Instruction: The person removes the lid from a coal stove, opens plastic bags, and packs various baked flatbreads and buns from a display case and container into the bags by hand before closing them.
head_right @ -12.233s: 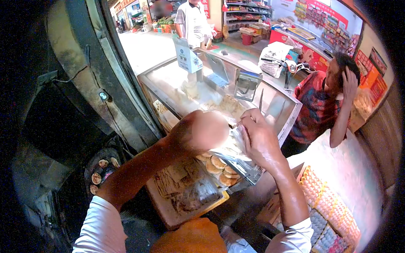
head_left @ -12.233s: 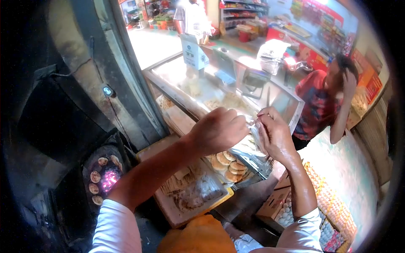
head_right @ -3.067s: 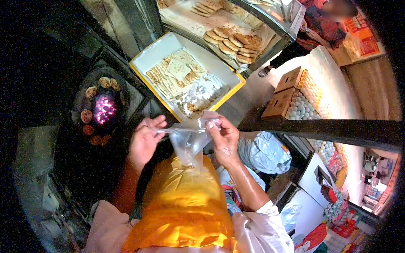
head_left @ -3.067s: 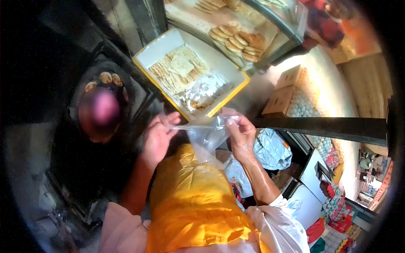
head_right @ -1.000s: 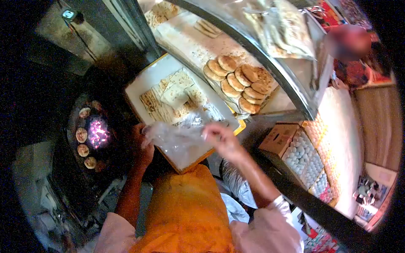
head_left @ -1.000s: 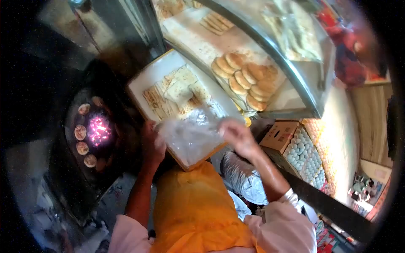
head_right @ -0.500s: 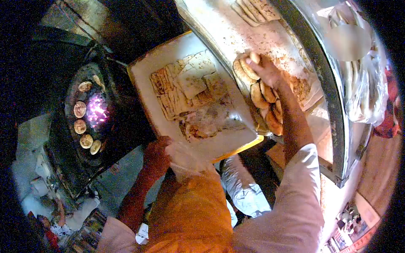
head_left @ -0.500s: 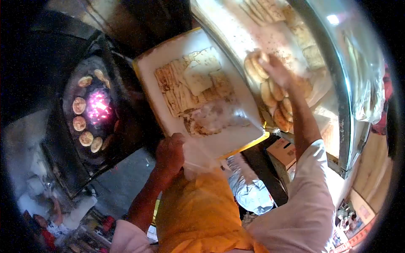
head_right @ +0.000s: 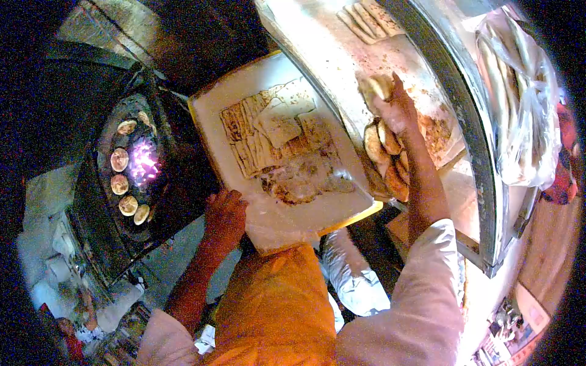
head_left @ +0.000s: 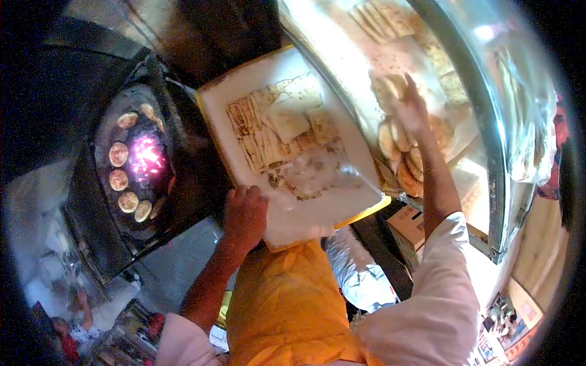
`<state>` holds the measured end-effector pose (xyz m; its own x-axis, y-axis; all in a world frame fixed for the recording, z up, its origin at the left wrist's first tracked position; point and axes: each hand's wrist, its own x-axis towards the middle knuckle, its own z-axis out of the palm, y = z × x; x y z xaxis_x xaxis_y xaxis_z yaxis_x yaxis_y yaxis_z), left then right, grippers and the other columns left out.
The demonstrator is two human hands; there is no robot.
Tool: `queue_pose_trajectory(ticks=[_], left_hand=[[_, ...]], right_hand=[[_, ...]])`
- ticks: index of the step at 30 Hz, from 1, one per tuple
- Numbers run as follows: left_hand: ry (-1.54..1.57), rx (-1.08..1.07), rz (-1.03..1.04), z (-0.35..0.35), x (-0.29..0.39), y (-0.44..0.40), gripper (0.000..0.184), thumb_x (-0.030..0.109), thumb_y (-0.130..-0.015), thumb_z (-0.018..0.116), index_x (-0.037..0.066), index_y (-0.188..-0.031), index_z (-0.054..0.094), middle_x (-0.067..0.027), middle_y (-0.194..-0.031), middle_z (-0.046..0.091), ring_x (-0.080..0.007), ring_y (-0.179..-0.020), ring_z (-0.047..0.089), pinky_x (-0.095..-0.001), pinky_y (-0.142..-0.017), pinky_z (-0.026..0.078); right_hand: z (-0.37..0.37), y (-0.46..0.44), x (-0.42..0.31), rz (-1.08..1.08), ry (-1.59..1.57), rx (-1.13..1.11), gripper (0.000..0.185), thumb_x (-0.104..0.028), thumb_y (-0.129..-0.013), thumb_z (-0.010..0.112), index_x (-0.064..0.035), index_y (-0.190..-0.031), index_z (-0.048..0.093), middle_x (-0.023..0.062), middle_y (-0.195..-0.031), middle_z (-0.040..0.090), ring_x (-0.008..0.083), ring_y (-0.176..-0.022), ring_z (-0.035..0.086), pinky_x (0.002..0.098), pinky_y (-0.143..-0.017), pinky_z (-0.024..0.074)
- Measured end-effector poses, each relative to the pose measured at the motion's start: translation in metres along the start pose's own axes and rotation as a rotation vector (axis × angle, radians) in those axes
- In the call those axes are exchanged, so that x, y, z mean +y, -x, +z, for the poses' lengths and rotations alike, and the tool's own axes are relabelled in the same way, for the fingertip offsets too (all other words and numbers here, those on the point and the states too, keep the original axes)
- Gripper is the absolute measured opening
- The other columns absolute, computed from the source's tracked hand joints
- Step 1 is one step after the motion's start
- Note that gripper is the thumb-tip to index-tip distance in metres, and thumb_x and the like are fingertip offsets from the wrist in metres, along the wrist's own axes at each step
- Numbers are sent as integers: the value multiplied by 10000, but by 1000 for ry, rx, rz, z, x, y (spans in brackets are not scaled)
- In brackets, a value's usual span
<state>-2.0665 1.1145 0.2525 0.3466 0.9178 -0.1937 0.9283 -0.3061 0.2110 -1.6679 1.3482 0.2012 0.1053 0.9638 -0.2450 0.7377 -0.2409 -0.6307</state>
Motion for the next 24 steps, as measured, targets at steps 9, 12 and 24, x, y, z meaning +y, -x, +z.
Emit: queue_pose_trajectory(ticks=[9,12,24], left_hand=[[271,-129,-289,-28,0,-8,307,50,-843,547,22,-1144,596,-162,-1111,589,-403,-965,630,-504,-833,518],[281,-22,-218,-19,-6,-4,363,19,-839,524,10,-1200,549,-192,-1220,548,-422,-1001,624,-498,-867,526],[628,168,99,-43,-1,25,768,-31,-803,547,-59,-1492,209,-328,-1488,325,-452,-1415,303,-448,-1189,262]], right_hand=[[13,-4,-3,28,-342,138,753,-365,-756,789,18,-1335,498,158,-1217,637,259,-1091,620,364,-954,489],[1,39,-42,158,-656,-17,713,-350,-810,765,25,-1354,498,164,-1225,637,253,-1084,628,379,-930,511],[118,280,-144,346,-1804,-441,587,-218,-830,708,-27,-1346,501,133,-1227,648,282,-1091,656,452,-941,555]])
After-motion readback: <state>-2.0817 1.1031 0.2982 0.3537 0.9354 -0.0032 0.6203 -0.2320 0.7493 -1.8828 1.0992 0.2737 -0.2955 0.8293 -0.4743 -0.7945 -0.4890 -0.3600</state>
